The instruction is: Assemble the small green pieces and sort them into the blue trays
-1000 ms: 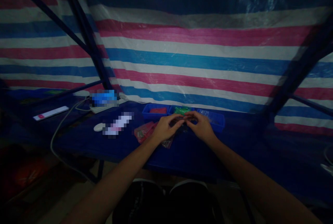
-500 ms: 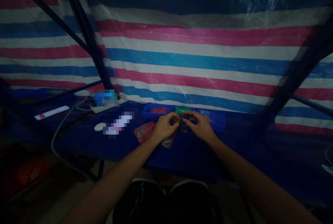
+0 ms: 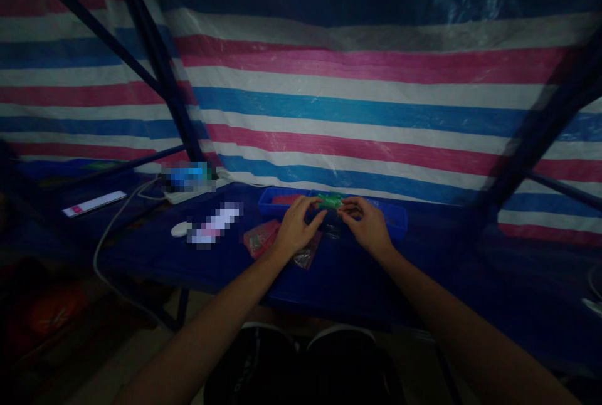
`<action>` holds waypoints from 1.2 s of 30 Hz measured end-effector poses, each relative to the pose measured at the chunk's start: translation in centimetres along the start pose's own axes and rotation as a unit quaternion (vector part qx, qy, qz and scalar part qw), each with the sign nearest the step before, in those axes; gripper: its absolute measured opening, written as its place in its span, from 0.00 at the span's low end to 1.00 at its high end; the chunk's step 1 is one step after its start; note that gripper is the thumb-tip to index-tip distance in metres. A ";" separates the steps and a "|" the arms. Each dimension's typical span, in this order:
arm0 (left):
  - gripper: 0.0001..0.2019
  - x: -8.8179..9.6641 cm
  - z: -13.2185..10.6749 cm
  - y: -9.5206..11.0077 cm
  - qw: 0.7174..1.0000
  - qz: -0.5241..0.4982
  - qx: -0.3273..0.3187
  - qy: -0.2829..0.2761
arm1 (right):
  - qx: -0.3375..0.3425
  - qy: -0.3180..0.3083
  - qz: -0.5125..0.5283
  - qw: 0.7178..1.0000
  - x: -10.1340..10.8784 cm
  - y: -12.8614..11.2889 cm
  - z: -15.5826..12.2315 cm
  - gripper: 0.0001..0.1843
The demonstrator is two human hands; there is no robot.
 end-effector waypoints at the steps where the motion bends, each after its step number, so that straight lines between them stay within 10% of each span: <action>1: 0.17 -0.1 -0.1 0.0 1.000 -0.007 -0.004 -0.028 | 0.020 0.010 -0.031 0.999 0.1 -0.1 0.0 0.19; 10: 0.17 -0.6 -0.5 0.5 0.993 -0.042 -0.023 -0.107 | 0.147 -0.103 -0.127 0.976 -0.2 -1.7 -0.4 0.14; 19: 0.08 0.0 0.0 0.3 0.995 -0.049 0.021 -0.082 | 0.062 0.003 -0.038 0.997 -0.1 -1.4 0.0 0.20; 24: 0.08 -0.3 -0.1 0.1 0.994 -0.044 0.006 -0.102 | 0.008 -0.062 0.056 0.996 -0.1 -0.3 0.1 0.20; 30: 0.09 -0.9 -0.4 -0.6 0.993 0.031 -0.033 -0.106 | 0.069 -0.061 -0.109 0.990 1.9 -0.5 0.8 0.11; 36: 0.19 -1.5 -1.0 -1.2 0.976 0.085 -0.088 -0.182 | 0.154 -0.019 -0.349 0.924 5.2 0.7 1.8 0.11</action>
Point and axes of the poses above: each hand's wrist, its own z-axis towards the middle knuckle, its own x-axis out of the back of the hand, y = z × x, the point moved 1 cm from there along z, towards the middle knuckle, and after that the axes turned 11 degrees about x, right-handed, at the moved point
